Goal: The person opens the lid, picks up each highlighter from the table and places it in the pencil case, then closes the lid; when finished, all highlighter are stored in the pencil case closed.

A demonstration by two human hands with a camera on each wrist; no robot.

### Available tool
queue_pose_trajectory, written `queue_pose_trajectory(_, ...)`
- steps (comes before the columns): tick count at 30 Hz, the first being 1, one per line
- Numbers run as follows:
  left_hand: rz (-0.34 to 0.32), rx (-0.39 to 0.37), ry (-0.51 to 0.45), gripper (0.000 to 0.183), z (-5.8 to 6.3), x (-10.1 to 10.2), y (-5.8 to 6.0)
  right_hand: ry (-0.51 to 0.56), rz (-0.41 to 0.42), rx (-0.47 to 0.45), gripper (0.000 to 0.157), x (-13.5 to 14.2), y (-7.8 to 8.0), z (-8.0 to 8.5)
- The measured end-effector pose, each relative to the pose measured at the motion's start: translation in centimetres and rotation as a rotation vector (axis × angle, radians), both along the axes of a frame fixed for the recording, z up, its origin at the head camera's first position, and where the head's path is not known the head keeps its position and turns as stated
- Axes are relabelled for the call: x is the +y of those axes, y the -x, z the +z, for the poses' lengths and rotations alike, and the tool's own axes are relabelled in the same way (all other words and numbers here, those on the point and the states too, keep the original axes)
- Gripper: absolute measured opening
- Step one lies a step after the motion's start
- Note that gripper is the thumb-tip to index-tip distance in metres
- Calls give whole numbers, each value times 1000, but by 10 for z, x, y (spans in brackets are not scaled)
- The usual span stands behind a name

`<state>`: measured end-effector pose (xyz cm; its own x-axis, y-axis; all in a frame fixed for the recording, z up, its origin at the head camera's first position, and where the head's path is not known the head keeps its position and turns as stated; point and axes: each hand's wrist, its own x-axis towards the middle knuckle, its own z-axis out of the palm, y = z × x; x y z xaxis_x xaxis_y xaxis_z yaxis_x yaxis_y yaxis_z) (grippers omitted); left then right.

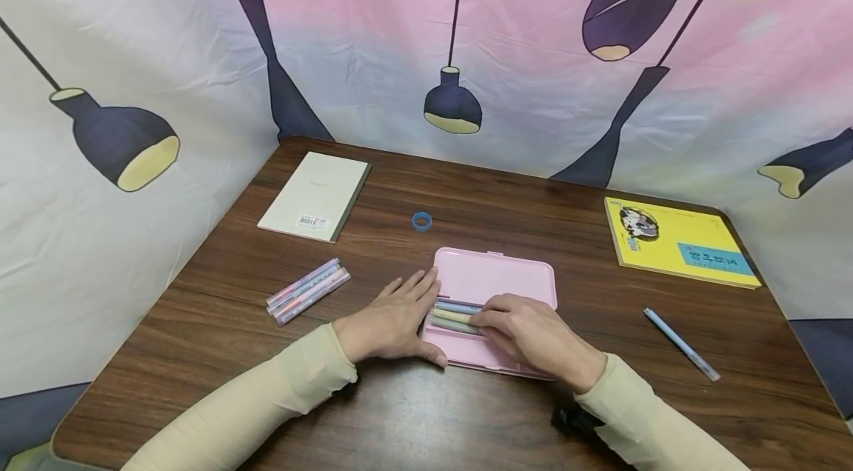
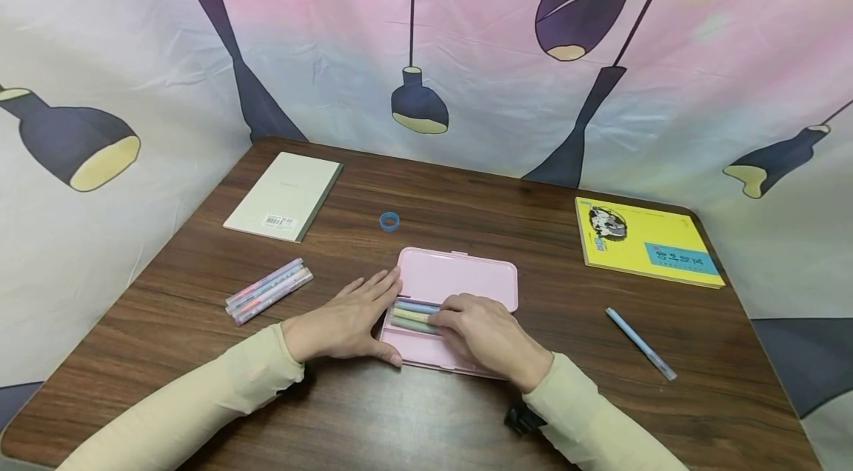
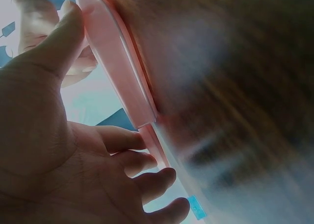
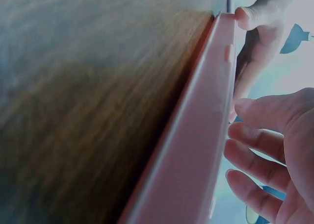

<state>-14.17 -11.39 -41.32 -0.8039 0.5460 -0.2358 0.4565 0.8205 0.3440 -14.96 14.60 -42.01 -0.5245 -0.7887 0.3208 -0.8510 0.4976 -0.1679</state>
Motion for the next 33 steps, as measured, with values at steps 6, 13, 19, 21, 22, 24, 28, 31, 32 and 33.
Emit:
queue_pose_trajectory(6, -1, -1, 0, 121, 1, 1, 0, 39, -44, 4, 16, 13, 0, 0)
queue_pose_trajectory(13, -7, -5, -1, 120, 3, 2, 1, 68, -171, 15, 26, 46, -4, 0)
queue_pose_trajectory(19, -2, -11, 15, 119, 4, 2, 2, 100, -309, 75, 33, 82, -5, -2)
queue_pose_trajectory(21, -2, -14, 15, 119, 4, 1, 2, 105, -346, 83, 36, 95, -4, -1)
queue_pose_trajectory(22, -1, -17, 14, 119, 4, 1, 1, 105, -371, 84, 37, 102, -4, -1)
queue_pose_trajectory(24, 2, -23, 12, 119, 4, 1, 1, 98, -419, 84, 40, 115, -5, 0)
queue_pose_trajectory(28, 4, -27, 6, 118, 3, 1, 0, 71, -519, 57, 45, 141, -10, 1)
queue_pose_trajectory(31, 0, -24, 9, 118, 2, 1, 0, 42, -594, 11, 44, 159, -16, 2)
queue_pose_trajectory(32, -1, -23, 11, 118, 3, 1, 1, 34, -617, -10, 45, 165, -18, 3)
queue_pose_trajectory(33, -2, -22, 14, 118, 3, 0, 1, 25, -638, -27, 45, 171, -21, 3)
